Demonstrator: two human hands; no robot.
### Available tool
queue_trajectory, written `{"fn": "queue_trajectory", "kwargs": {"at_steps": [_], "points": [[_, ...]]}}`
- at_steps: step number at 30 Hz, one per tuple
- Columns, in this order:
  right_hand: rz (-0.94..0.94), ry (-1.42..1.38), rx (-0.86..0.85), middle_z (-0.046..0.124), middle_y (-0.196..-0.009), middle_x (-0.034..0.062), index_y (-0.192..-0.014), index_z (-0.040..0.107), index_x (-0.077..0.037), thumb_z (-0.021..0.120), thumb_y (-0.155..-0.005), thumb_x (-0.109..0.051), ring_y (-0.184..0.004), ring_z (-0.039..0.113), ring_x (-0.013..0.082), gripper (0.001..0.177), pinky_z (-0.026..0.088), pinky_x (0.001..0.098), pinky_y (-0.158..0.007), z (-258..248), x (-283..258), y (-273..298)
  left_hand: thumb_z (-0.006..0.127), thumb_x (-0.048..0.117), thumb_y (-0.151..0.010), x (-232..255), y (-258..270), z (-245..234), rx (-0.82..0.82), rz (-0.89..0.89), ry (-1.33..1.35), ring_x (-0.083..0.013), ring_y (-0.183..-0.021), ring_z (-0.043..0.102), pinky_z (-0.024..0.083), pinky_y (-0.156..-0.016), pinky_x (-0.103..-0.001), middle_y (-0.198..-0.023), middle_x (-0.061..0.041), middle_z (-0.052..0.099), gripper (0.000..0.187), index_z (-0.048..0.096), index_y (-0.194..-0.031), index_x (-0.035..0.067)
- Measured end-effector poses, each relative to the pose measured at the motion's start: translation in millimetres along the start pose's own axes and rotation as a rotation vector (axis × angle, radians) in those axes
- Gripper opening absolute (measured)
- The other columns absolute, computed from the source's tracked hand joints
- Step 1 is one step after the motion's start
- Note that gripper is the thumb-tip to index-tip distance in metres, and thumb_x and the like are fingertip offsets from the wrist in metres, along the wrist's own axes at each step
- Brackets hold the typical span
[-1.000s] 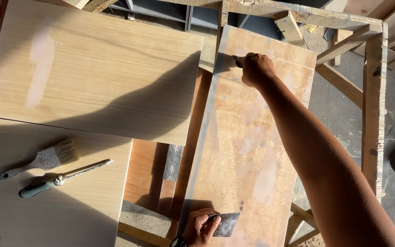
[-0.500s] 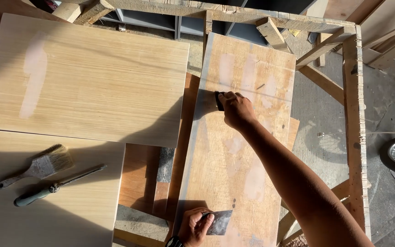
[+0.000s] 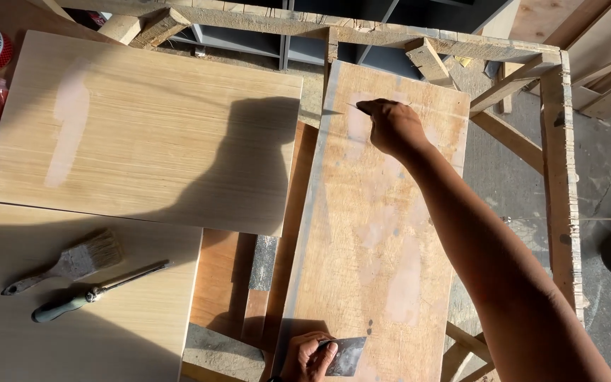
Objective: Applying wood filler to a plywood board using a small scraper and preparing sandpaper for finishing.
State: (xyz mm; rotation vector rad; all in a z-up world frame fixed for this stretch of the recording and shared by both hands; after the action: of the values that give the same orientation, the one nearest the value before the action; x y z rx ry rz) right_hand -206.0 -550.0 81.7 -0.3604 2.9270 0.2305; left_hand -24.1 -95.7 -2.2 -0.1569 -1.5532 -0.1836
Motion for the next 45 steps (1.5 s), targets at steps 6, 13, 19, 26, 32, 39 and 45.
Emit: {"fn": "queue_trajectory", "kwargs": {"at_steps": [6, 13, 19, 26, 32, 39, 45], "points": [[-0.026, 0.164, -0.033, 0.072, -0.144, 0.0132, -0.156, 0.067, -0.023, 0.052, -0.083, 0.015, -0.123, 0.07, 0.0378, 0.084, 0.061, 0.0462, -0.086, 33.1, 34.8, -110.2, 0.07, 0.021, -0.107, 2.3, -0.5, 0.1, 0.022, 0.088, -0.031, -0.0195, -0.072, 0.076, 0.06, -0.06, -0.029, -0.078, -0.013, 0.078, 0.035, 0.077, -0.085, -0.005], [0.108, 0.157, -0.217, 0.069, -0.147, 0.0162, -0.157, 0.064, -0.029, 0.05, -0.087, 0.014, -0.132, 0.064, 0.0383, 0.083, 0.058, 0.0458, -0.096, 45.5, 12.1, -84.4, 0.072, 0.023, -0.107, -7.0, 6.0, 0.0, 0.02, -0.013, 0.035, -0.0177, -0.069, 0.072, 0.053, -0.052, -0.026, -0.079, -0.016, 0.077, 0.039, 0.073, -0.08, -0.006], [0.155, 0.169, -0.312, 0.071, -0.143, 0.0119, -0.156, 0.064, -0.037, 0.051, -0.09, 0.011, -0.126, 0.067, 0.037, 0.083, 0.059, 0.0443, -0.094, 56.8, 0.3, -23.4, 0.067, 0.02, -0.11, 6.1, -2.1, 1.4, -0.03, 0.024, 0.044, -0.0186, -0.068, 0.069, 0.054, -0.057, -0.029, -0.074, -0.011, 0.072, 0.037, 0.073, -0.083, -0.004], [-0.015, 0.14, -0.111, 0.072, -0.117, 0.0068, -0.144, 0.069, -0.023, 0.06, -0.083, 0.015, -0.101, 0.069, 0.0357, 0.072, 0.06, 0.0479, -0.068, 79.2, -28.7, 47.1, 0.067, 0.029, -0.108, -6.6, 2.2, 0.9, -0.022, -0.079, 0.007, -0.0145, -0.068, 0.068, 0.053, -0.056, -0.028, -0.078, -0.006, 0.072, 0.038, 0.074, -0.082, 0.002], [-0.063, 0.067, -0.012, 0.069, -0.144, 0.0082, -0.148, 0.067, -0.018, 0.066, -0.078, 0.017, -0.124, 0.065, 0.0354, 0.078, 0.063, 0.049, -0.089, 97.9, -39.6, 101.4, 0.067, 0.027, -0.108, -6.2, 1.5, 0.2, -0.025, -0.059, 0.0, -0.0132, -0.065, 0.062, 0.047, -0.054, -0.028, -0.073, -0.005, 0.066, 0.037, 0.072, -0.081, 0.003], [-0.111, 0.024, -0.25, 0.077, -0.137, -0.0018, -0.145, 0.072, -0.033, 0.052, -0.085, 0.015, -0.122, 0.073, 0.0244, 0.08, 0.064, 0.047, -0.079, 87.7, -54.9, 157.4, 0.071, 0.03, -0.106, -22.4, 5.2, 1.5, -0.01, -0.108, 0.032, -0.0123, -0.065, 0.066, 0.05, -0.053, -0.027, -0.074, -0.006, 0.071, 0.04, 0.075, -0.08, 0.0], [-0.059, -0.119, 0.01, 0.073, -0.145, 0.0128, -0.147, 0.072, -0.015, 0.044, -0.093, 0.004, -0.118, 0.073, 0.0396, 0.064, 0.062, 0.0515, -0.081, 3.4, 0.4, 56.0, 0.067, 0.028, -0.11, -2.4, 0.9, 0.3, -0.023, -0.046, 0.006, -0.0137, -0.062, 0.058, 0.043, -0.052, -0.03, -0.071, -0.005, 0.063, 0.047, 0.061, -0.069, 0.004]]}}
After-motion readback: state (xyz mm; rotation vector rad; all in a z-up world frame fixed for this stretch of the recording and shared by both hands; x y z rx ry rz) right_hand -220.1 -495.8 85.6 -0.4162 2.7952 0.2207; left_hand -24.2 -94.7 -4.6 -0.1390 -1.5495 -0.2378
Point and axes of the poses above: each hand's wrist, its own y-axis away from the middle knuckle, its own z-axis out of the palm, x = y × z, the point moved 10 cm from there along -y, towards the middle knuckle
